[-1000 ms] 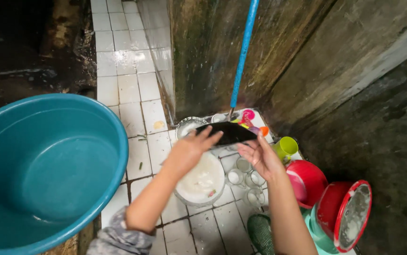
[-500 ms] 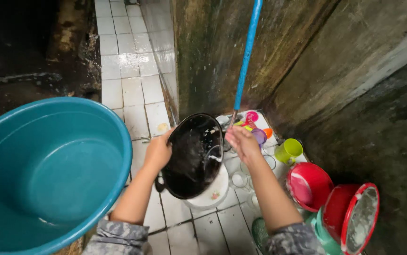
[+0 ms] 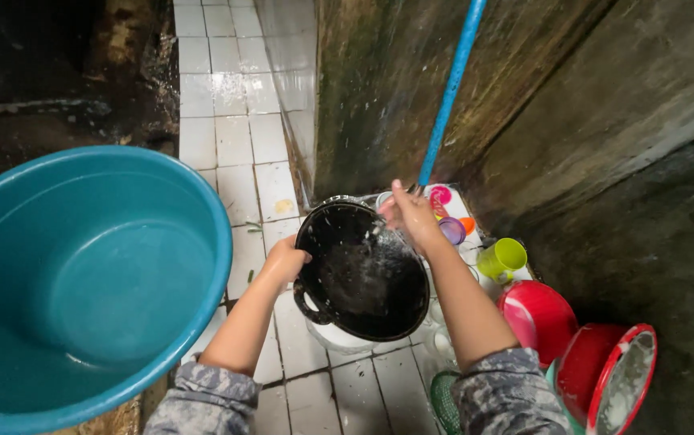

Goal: The person washes various dishes, pots, and glasses using water from a reservoir and plastic tubs.

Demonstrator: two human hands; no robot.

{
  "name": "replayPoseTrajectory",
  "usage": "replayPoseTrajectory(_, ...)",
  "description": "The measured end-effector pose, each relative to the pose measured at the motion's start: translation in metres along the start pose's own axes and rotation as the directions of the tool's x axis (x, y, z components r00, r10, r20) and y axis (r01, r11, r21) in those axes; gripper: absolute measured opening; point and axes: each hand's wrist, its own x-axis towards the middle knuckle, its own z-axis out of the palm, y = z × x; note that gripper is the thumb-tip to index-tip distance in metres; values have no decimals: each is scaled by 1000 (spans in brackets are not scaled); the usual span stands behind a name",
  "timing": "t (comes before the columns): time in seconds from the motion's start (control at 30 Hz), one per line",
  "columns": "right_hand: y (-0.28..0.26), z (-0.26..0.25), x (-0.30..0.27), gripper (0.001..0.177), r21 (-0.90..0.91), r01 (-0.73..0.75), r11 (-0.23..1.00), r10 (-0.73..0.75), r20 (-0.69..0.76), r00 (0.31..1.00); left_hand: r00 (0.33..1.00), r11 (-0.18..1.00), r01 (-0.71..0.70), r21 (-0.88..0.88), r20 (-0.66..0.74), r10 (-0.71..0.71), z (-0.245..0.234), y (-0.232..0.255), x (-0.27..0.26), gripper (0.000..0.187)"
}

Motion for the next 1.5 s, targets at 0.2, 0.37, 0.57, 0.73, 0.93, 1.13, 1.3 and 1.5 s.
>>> replayPoseTrajectory(0.2,-7,12,18,72,-238,52,970,-61,-33,998,1000,998,-5,-68,-5,5,8,9,-7,26)
replayPoseTrajectory(0.37,-22,13,19,74,-256,45,966,-44,7,999,990,975,138,-175,37,-134,4,7,-11,25)
replayPoseTrajectory(0.57,1,-1,30,28,-261,198,945,-210,-19,977,980,951,193,-243,101,-173,-4,-3,-8,18)
replayPoseTrajectory(0.73,-9,5,14,41,-304,130,944,-184,-155,971,962,952,258,-161,131,-239,-12,-13,-6,15)
replayPoseTrajectory(0.93,7,-22,20,50,-563,139,814,-240,-110,964,931,889,347,-300,225,-288,-15,-15,-9,13)
replayPoseTrajectory(1.13,-15,-77,-40,40,-927,-371,56,-72,-375,924,891,792,438,-425,319,-322,-6,-32,1,17)
replayPoseTrajectory(1.3,-2,-105,-101,71,-816,-380,437,350,-235,907,853,688,507,-520,418,-313,28,-77,39,21)
replayPoseTrajectory(1.5,-8,-88,-137,42,-571,-287,769,156,-268,951,840,745,507,-433,442,-314,74,-79,12,29)
